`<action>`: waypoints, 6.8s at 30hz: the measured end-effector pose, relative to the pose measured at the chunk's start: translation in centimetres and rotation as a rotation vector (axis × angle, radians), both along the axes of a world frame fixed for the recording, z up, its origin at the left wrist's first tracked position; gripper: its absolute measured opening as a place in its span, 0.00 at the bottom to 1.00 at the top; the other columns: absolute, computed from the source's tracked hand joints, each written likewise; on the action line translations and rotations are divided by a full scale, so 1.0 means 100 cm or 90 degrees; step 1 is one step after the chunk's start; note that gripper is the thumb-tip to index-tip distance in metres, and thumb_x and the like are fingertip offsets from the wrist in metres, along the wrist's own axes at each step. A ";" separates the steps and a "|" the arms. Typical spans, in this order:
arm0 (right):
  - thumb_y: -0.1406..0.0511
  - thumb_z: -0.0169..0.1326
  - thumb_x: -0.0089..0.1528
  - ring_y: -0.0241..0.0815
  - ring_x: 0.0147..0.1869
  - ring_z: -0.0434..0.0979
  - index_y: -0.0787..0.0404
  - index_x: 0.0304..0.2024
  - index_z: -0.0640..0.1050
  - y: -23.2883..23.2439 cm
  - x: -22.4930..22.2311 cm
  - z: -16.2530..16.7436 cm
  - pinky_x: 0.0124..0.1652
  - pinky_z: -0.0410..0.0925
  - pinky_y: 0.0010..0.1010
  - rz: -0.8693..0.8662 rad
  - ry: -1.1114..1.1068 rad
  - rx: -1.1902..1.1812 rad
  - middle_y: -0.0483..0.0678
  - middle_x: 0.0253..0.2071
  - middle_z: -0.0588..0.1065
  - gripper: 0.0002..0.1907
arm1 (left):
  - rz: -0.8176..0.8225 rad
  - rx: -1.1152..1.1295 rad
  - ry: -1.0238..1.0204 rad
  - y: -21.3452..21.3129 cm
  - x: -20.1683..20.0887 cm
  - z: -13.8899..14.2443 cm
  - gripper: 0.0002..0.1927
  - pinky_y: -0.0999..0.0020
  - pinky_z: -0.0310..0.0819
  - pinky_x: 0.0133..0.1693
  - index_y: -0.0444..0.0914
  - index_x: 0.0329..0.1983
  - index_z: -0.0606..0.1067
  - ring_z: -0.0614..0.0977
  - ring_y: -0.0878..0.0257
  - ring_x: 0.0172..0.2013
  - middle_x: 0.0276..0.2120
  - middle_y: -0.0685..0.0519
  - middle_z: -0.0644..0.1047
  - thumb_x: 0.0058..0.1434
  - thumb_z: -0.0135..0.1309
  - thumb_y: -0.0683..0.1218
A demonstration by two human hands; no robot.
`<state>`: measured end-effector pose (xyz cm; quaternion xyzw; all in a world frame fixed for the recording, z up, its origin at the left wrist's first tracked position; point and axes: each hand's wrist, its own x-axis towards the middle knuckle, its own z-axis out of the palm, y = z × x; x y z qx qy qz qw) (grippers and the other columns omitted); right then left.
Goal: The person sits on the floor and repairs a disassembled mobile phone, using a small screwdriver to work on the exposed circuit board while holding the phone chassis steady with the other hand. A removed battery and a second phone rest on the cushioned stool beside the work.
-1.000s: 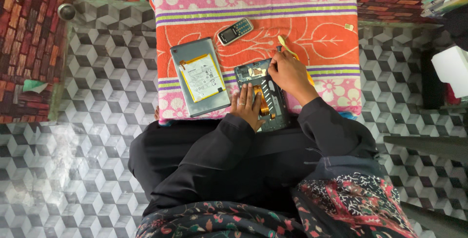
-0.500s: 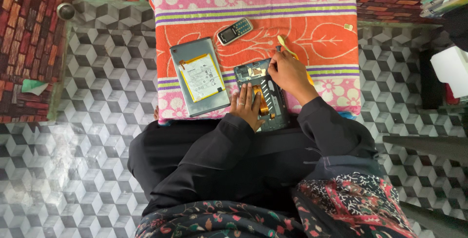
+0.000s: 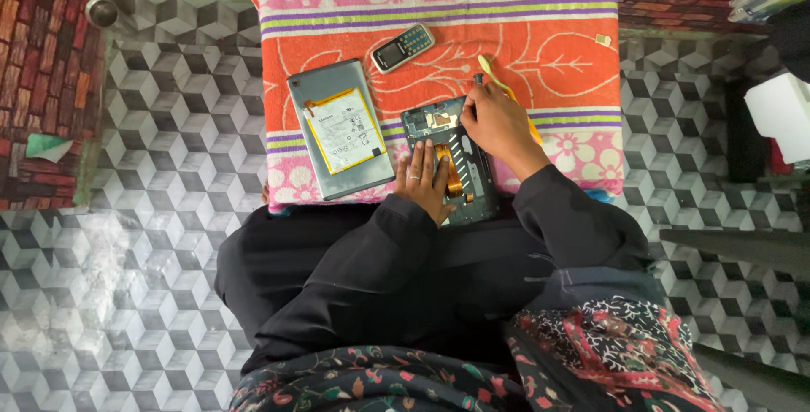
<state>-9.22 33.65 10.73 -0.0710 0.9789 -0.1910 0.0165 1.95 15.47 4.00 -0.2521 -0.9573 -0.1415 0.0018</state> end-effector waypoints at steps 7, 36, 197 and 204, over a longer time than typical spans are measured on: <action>0.61 0.56 0.63 0.56 0.48 0.78 0.58 0.39 0.75 0.001 0.001 0.002 0.42 0.72 0.49 0.006 0.003 -0.006 0.51 0.42 0.75 0.08 | -0.001 0.000 0.003 0.000 0.000 0.002 0.52 0.39 0.51 0.67 0.37 0.72 0.64 0.53 0.39 0.74 0.73 0.31 0.54 0.48 0.66 0.65; 0.60 0.54 0.63 0.57 0.47 0.78 0.59 0.39 0.76 0.006 0.000 -0.003 0.42 0.71 0.50 -0.003 -0.016 0.011 0.52 0.43 0.75 0.09 | 0.002 0.004 0.001 0.001 0.001 0.001 0.52 0.39 0.50 0.68 0.37 0.72 0.64 0.53 0.40 0.74 0.73 0.32 0.53 0.48 0.66 0.64; 0.66 0.58 0.65 0.57 0.64 0.73 0.60 0.40 0.78 0.014 -0.020 0.018 0.54 0.69 0.48 0.039 0.087 -0.084 0.55 0.57 0.75 0.03 | -0.031 -0.024 -0.011 -0.004 0.002 0.011 0.50 0.40 0.49 0.68 0.38 0.74 0.60 0.51 0.41 0.74 0.74 0.32 0.50 0.54 0.61 0.66; 0.66 0.59 0.65 0.56 0.60 0.74 0.60 0.39 0.79 0.009 -0.024 0.021 0.54 0.69 0.47 0.036 0.049 -0.076 0.51 0.51 0.77 0.04 | -0.044 -0.025 -0.013 -0.009 0.001 0.015 0.50 0.41 0.50 0.68 0.37 0.74 0.60 0.51 0.41 0.75 0.74 0.32 0.50 0.55 0.60 0.65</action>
